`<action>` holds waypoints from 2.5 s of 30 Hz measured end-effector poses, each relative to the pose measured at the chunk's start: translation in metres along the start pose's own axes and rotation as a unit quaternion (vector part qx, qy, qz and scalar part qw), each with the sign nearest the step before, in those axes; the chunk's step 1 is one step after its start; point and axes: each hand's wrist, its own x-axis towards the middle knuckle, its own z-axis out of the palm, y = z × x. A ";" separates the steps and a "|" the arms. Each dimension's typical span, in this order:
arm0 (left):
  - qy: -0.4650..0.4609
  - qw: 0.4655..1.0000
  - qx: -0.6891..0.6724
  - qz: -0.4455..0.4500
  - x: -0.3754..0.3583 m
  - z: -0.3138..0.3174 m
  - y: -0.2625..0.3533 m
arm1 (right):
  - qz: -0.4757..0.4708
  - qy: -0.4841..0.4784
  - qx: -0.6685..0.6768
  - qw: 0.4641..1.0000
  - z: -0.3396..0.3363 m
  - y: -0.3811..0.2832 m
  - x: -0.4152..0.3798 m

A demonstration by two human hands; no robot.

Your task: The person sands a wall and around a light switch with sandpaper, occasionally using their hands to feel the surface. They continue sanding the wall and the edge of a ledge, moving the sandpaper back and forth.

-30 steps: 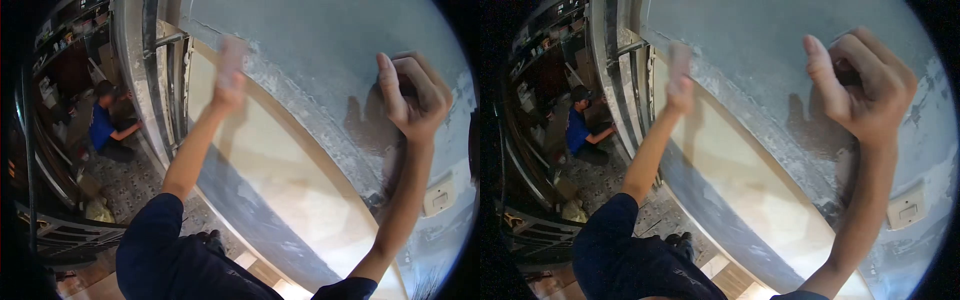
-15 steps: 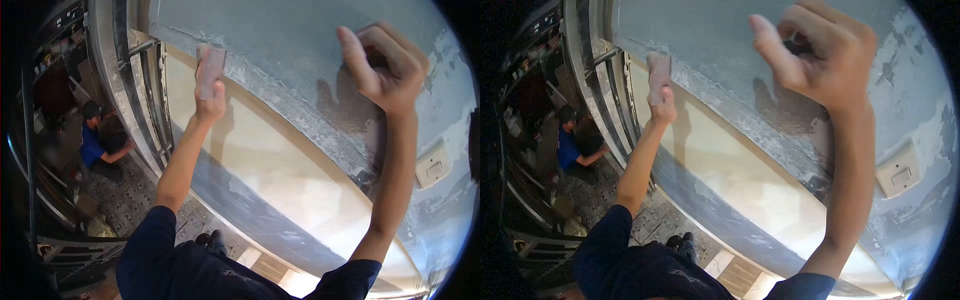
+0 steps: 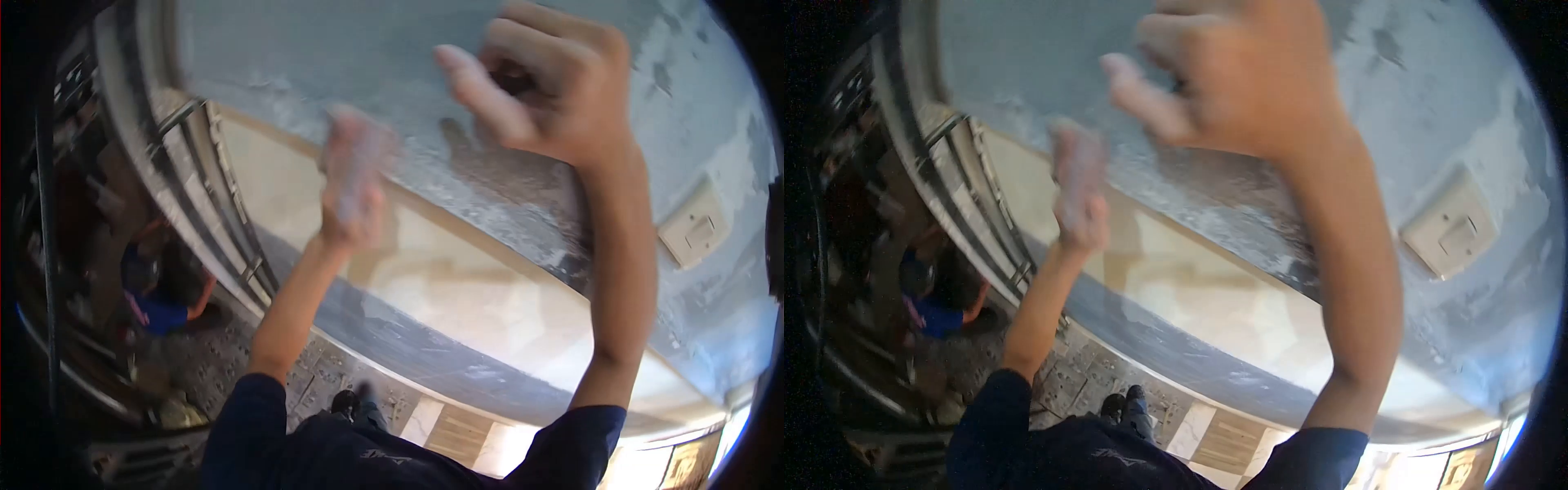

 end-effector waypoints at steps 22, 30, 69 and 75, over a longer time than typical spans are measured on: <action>0.210 0.971 -0.054 -0.102 0.002 0.036 -0.018 | -0.048 -0.026 0.068 0.996 0.009 0.002 -0.010; -0.037 0.996 -0.035 0.069 0.005 0.026 0.024 | 0.048 0.019 0.052 0.997 -0.002 0.000 -0.020; 0.119 0.973 0.162 -0.116 0.063 -0.094 -0.118 | -0.016 -0.001 -0.049 0.999 0.010 -0.020 -0.019; 0.110 0.905 0.208 -0.354 0.092 -0.115 -0.142 | 0.016 0.001 -0.018 1.000 0.012 -0.028 -0.022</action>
